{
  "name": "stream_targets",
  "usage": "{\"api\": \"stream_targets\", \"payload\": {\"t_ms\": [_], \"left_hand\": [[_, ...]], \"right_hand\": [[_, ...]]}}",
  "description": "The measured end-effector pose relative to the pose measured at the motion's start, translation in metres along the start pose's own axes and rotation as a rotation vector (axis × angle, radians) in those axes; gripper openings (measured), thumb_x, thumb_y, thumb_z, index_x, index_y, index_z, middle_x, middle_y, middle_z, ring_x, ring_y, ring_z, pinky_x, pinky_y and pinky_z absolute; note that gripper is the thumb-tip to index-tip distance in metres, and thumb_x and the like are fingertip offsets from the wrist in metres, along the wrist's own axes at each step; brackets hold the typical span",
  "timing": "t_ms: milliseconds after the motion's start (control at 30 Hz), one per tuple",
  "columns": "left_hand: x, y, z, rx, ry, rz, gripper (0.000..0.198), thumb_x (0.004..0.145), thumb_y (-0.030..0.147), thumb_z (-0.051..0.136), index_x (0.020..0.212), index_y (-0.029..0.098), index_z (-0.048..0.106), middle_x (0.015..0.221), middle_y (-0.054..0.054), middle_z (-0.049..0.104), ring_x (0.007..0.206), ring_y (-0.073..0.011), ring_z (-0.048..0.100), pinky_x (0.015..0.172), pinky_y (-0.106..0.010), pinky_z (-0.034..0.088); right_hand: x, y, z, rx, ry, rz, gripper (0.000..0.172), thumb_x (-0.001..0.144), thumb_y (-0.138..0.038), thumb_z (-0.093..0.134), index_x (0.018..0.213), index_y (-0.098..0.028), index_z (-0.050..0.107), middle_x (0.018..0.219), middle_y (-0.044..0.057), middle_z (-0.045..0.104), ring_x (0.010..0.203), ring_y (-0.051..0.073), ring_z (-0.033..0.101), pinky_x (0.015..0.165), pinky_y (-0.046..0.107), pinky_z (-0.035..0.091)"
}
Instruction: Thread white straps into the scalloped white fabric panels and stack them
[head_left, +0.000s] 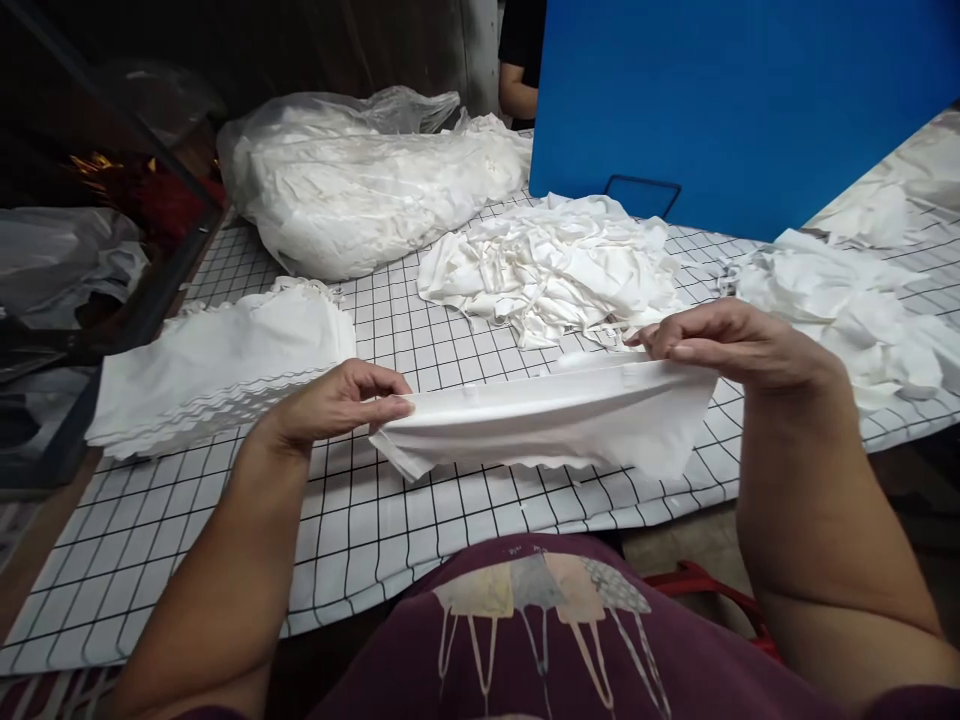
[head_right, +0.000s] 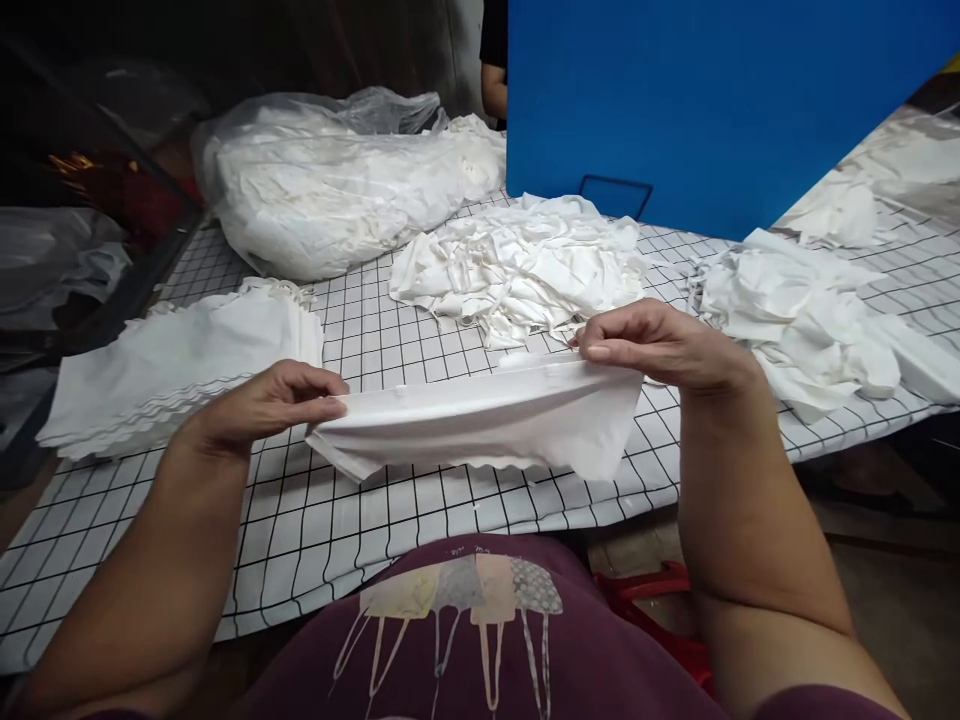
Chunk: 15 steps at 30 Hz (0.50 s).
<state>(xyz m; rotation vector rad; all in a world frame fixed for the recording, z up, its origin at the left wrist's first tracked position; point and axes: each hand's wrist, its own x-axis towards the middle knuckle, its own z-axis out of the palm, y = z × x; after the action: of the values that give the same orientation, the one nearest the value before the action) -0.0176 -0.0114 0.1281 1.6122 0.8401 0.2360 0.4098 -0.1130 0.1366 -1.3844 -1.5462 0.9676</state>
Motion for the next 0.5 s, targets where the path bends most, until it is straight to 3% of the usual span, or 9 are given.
{"api": "stream_targets", "payload": {"t_ms": [67,100,200,267,333,400,500], "left_hand": [[-0.012,0.013,-0.007,0.087,0.011,0.007,0.019,0.073,0.035,0.077,0.074,0.016,0.076,0.063,-0.004,0.065,0.053,-0.0124,0.055,0.047,-0.019,0.044],[-0.015,0.018,-0.010,0.127,0.020,0.011,0.018,0.075,0.035,0.076,0.075,0.017,0.076,0.064,-0.004,0.065,0.055,-0.0125,0.056,0.048,-0.019,0.045],[-0.010,0.020,-0.016,0.235,0.044,0.026,0.021,0.077,0.039,0.073,0.077,0.018,0.074,0.066,-0.002,0.064,0.058,-0.0123,0.056,0.052,-0.019,0.045],[0.004,0.010,-0.017,0.291,0.050,0.019,0.027,0.078,0.045,0.070,0.077,0.018,0.073,0.069,-0.003,0.065,0.062,-0.0132,0.057,0.056,-0.021,0.046],[0.019,-0.009,-0.015,0.382,0.123,-0.018,0.031,0.078,0.049,0.068,0.082,0.018,0.072,0.079,-0.005,0.068,0.071,-0.0162,0.061,0.063,-0.025,0.048],[0.025,-0.033,-0.008,0.527,0.300,-0.092,0.032,0.079,0.049,0.065,0.088,0.019,0.070,0.091,-0.007,0.070,0.081,-0.0199,0.063,0.070,-0.028,0.049],[0.010,-0.067,0.011,0.649,0.534,-0.282,0.034,0.083,0.051,0.057,0.091,0.019,0.064,0.097,-0.008,0.069,0.086,-0.0228,0.063,0.071,-0.031,0.047]], "right_hand": [[-0.001,-0.008,-0.006,-0.035,-0.234,-0.055,0.038,0.077,-0.056,0.074,0.067,-0.019,0.070,0.067,0.003,0.062,0.069,0.014,0.057,0.063,0.032,0.042],[0.000,-0.010,-0.007,-0.049,-0.289,-0.076,0.036,0.079,-0.055,0.072,0.069,-0.020,0.070,0.068,0.003,0.062,0.068,0.014,0.056,0.060,0.031,0.041],[0.010,-0.007,-0.004,-0.109,-0.288,-0.051,0.030,0.081,-0.049,0.073,0.072,-0.020,0.068,0.066,0.002,0.058,0.062,0.013,0.051,0.054,0.027,0.038],[0.019,0.006,0.006,-0.165,-0.294,-0.004,0.030,0.082,-0.049,0.070,0.078,-0.020,0.068,0.072,0.002,0.061,0.066,0.014,0.053,0.058,0.027,0.040],[0.024,0.024,0.018,-0.283,-0.211,0.023,0.034,0.083,-0.053,0.068,0.085,-0.019,0.069,0.085,0.005,0.065,0.077,0.017,0.058,0.067,0.029,0.045],[0.019,0.045,0.028,-0.431,-0.022,0.060,0.038,0.083,-0.056,0.065,0.093,-0.019,0.068,0.099,0.008,0.067,0.089,0.021,0.060,0.076,0.032,0.046],[-0.010,0.072,0.039,-0.508,0.240,0.229,0.044,0.084,-0.061,0.060,0.092,-0.018,0.066,0.095,0.009,0.068,0.085,0.022,0.061,0.073,0.034,0.047]]}}
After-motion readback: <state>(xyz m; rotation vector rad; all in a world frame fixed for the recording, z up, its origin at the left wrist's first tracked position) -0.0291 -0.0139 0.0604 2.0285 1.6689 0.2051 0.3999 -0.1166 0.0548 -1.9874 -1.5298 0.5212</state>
